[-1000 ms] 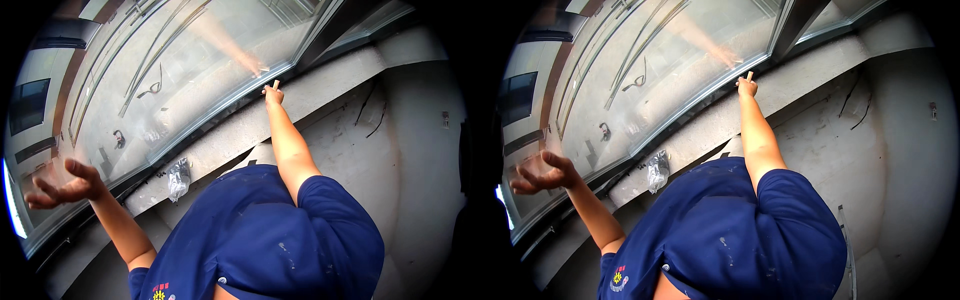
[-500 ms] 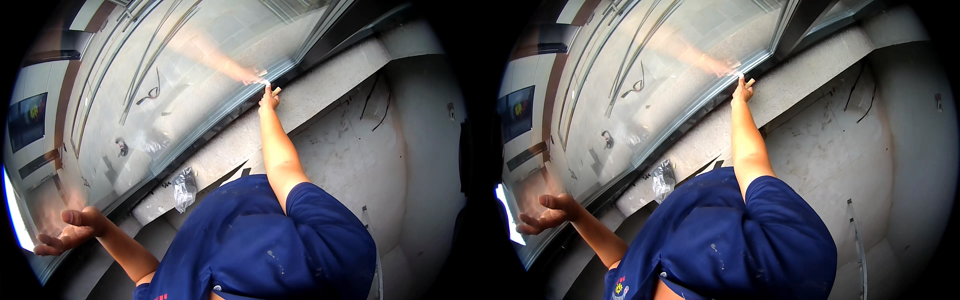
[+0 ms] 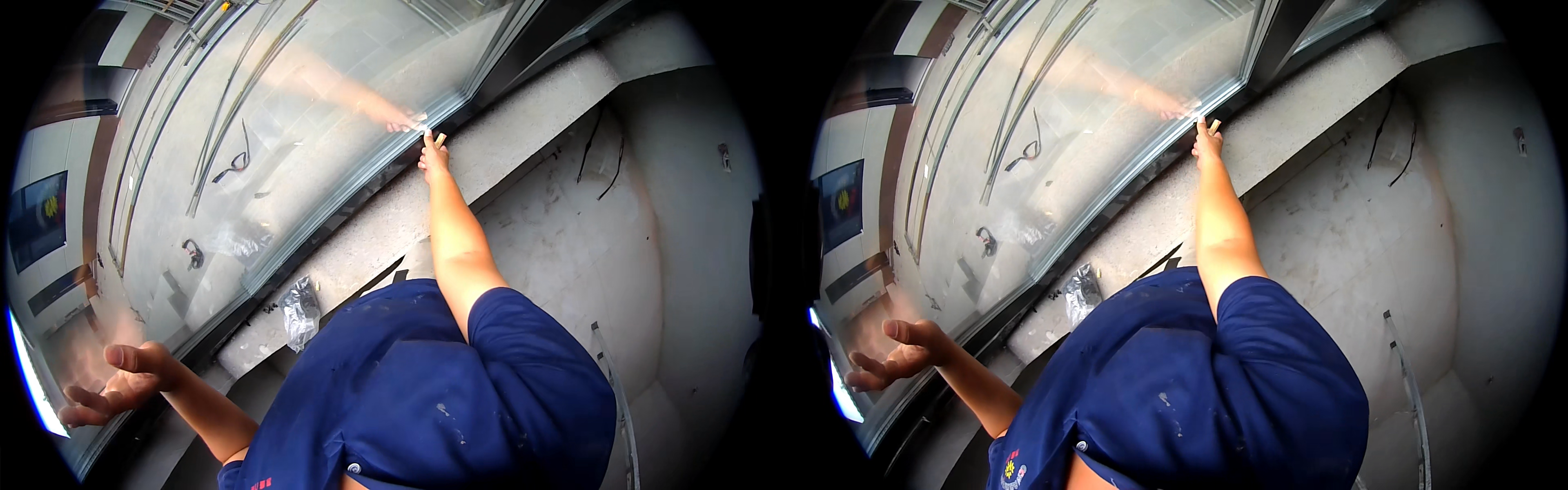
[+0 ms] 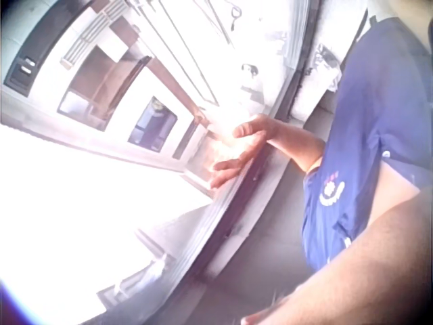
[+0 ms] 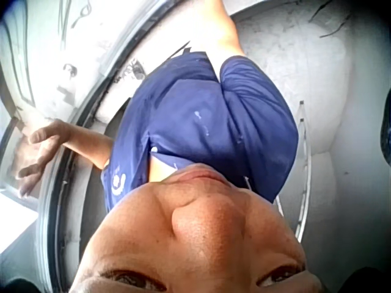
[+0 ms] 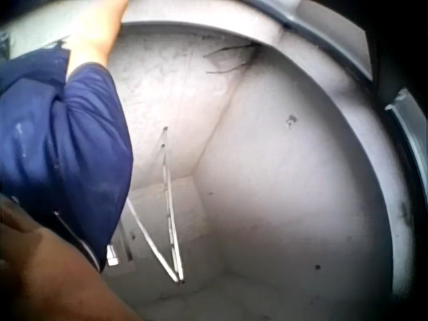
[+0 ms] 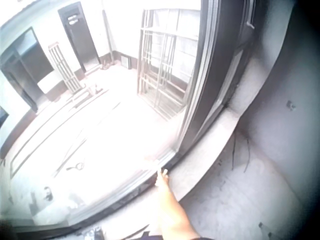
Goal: The person installs a black rubber seal along the bottom edge of a window frame. They repeatedly pick up small black clips from a plastic bag, place them into the seal, and press the seal into the window track. The person also opens and closes the window to check the fit.
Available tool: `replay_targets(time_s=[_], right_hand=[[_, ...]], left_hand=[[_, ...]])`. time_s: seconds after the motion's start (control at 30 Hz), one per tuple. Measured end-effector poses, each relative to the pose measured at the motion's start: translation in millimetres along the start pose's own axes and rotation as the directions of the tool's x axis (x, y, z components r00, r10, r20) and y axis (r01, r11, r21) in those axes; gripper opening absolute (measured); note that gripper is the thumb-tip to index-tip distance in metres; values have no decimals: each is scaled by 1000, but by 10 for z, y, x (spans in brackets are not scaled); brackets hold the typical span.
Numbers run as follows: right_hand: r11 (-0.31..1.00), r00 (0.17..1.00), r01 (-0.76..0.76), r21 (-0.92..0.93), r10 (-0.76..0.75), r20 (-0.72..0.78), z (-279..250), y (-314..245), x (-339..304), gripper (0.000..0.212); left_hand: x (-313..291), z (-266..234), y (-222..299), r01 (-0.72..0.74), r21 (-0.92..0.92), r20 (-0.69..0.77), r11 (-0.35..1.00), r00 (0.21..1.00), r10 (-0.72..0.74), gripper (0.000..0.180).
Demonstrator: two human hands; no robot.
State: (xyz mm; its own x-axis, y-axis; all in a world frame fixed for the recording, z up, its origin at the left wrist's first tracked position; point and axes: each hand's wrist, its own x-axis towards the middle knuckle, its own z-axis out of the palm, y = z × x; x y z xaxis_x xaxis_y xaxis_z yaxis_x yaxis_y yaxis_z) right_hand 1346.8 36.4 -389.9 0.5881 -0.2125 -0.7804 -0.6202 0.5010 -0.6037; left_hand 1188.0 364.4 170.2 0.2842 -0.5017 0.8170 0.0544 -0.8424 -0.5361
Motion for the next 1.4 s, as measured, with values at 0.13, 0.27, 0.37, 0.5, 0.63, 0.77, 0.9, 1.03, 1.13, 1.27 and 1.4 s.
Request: replay_targets(time_s=[0.13, 0.27, 0.37, 0.5, 0.63, 0.77, 0.9, 1.03, 1.13, 1.27, 1.4], right_hand=[[969, 981, 135, -207, -102, 163, -345, -78, 41, 53], [817, 909, 361, -449, -202, 364, -465, -81, 173, 55], [713, 870, 426, -556, -155, 468, -456, -127, 302, 60], [535, 852, 503, -679, -176, 493, -426, -147, 401, 62], [432, 845, 529, -730, -188, 501, -398, -185, 399, 64], [320, 884, 467, -824, -153, 441, -328, -289, 261, 63], [275, 917, 399, -875, -130, 377, -265, -392, 95, 61], [285, 927, 375, -882, -92, 364, -247, -439, 73, 61], [311, 928, 371, -875, -81, 365, -234, -436, 111, 61], [338, 921, 386, -859, -88, 379, -256, -435, 150, 61], [358, 886, 464, -810, -178, 429, -296, -405, 164, 63]], left_hand=[[-5, -1, -17, -6, -9, 4, 1000, 1000, 6, 55], [-10, -3, -23, -24, 2, 14, 1000, 1000, 24, 54], [-16, 4, 11, -5, -56, 41, 998, 999, 7, 53], [14, 4, 90, 5, -13, 91, 1000, 996, -4, 50], [47, -16, 137, -30, 93, 134, 995, 991, 17, 51], [-4, -28, 131, 19, 170, 146, 985, 988, -44, 52], [-67, -26, 80, 36, 101, 135, 994, 990, -49, 52], [-72, -26, 67, 3, 118, 134, 993, 991, -19, 53], [-50, 3, 108, -11, 61, 96, 998, 995, 5, 54], [17, -30, 186, 23, 95, 105, 995, 994, -33, 54], [73, -59, 200, -9, 151, 109, 988, 994, -8, 55]])
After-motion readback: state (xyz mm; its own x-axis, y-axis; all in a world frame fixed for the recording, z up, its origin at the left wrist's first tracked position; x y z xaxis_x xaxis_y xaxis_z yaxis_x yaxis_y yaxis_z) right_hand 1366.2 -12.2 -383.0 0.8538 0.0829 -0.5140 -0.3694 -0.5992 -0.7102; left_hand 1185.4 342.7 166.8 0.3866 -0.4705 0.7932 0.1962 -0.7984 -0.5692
